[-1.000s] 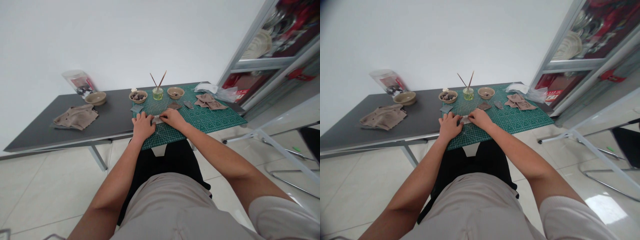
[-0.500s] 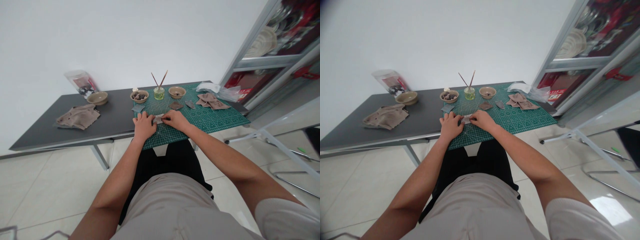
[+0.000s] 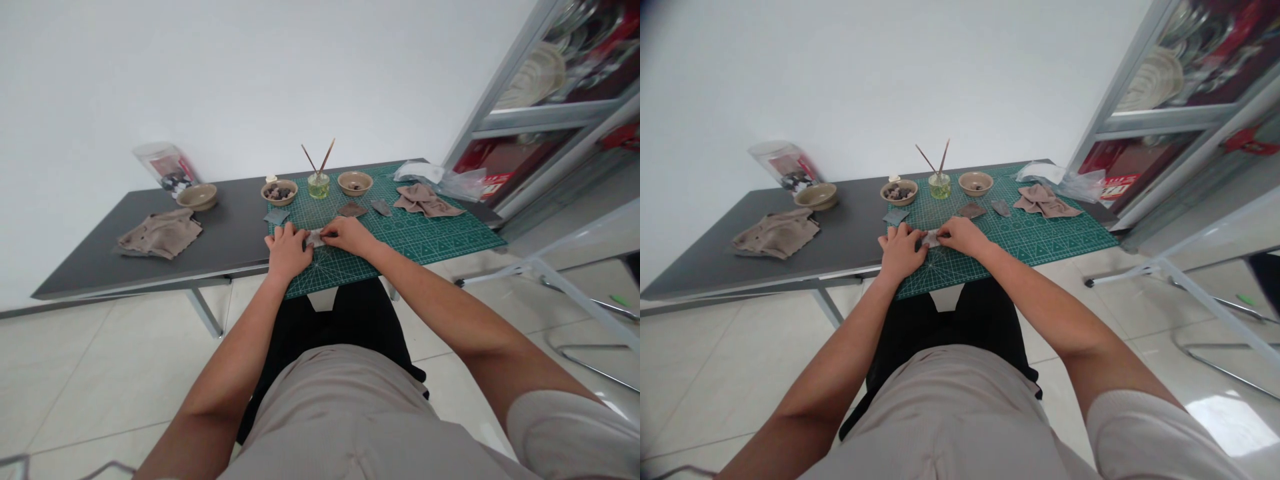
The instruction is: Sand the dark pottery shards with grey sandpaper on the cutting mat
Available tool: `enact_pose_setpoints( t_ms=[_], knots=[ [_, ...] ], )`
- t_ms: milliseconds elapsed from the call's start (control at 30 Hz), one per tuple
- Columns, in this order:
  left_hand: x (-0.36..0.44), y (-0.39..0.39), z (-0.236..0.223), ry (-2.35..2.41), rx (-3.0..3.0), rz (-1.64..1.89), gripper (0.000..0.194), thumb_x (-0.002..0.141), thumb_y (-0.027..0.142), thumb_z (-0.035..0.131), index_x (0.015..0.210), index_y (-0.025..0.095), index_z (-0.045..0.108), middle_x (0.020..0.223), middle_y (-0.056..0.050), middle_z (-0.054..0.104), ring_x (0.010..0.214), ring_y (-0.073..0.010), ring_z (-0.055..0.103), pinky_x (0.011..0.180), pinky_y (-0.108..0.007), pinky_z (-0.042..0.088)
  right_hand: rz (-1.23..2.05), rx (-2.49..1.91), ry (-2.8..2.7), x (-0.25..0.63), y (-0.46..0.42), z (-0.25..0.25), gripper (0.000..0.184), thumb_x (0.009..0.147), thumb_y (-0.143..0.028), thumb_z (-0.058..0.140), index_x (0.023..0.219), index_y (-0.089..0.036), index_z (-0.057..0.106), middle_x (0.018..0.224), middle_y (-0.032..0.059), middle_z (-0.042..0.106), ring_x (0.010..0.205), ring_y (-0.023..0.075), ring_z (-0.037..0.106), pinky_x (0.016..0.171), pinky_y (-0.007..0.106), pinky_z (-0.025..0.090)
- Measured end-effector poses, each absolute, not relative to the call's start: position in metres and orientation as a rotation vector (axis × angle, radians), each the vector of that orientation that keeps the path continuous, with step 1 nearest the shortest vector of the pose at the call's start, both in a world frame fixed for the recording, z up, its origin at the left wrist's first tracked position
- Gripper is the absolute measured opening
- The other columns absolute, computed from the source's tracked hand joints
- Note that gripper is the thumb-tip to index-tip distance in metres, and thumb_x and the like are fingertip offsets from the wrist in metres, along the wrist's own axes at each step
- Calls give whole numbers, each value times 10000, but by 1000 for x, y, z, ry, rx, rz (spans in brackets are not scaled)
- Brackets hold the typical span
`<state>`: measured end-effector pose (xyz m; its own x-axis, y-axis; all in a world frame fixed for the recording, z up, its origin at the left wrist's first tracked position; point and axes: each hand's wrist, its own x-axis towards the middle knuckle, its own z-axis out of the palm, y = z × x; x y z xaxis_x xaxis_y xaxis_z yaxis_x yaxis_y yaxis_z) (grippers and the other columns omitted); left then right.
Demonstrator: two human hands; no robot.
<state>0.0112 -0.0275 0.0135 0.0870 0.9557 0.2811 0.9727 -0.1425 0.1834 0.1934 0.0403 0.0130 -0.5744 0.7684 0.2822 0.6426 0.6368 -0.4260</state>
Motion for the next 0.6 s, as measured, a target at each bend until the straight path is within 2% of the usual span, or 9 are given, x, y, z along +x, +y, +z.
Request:
enact_pose_setpoints(
  t_ms=[267,400,600],
  knots=[
    [11,-25,13,-2049,-2278,-551,263,902,377,570,1081,245,711,1181,-144,597,1149,-382,486,901,-526,381,393,-898,-2512,180,38,11,149,864,-183,654,913,-205,793,940,54,767,953,233,649,884,358,468],
    [10,-26,12,-2055,-2268,-631,293,920,377,549,1148,267,697,1184,-132,614,1149,-370,481,908,-524,366,441,-923,-2419,184,33,9,123,833,-180,664,934,-187,734,890,54,726,923,229,630,845,345,464],
    [5,-22,15,-2144,-2298,-701,260,929,441,561,1023,262,724,1140,-109,660,1128,-347,491,900,-497,368,532,-901,-2278,179,31,2,219,841,-181,677,1047,-205,609,1031,53,703,993,219,621,880,345,465]
  ],
)
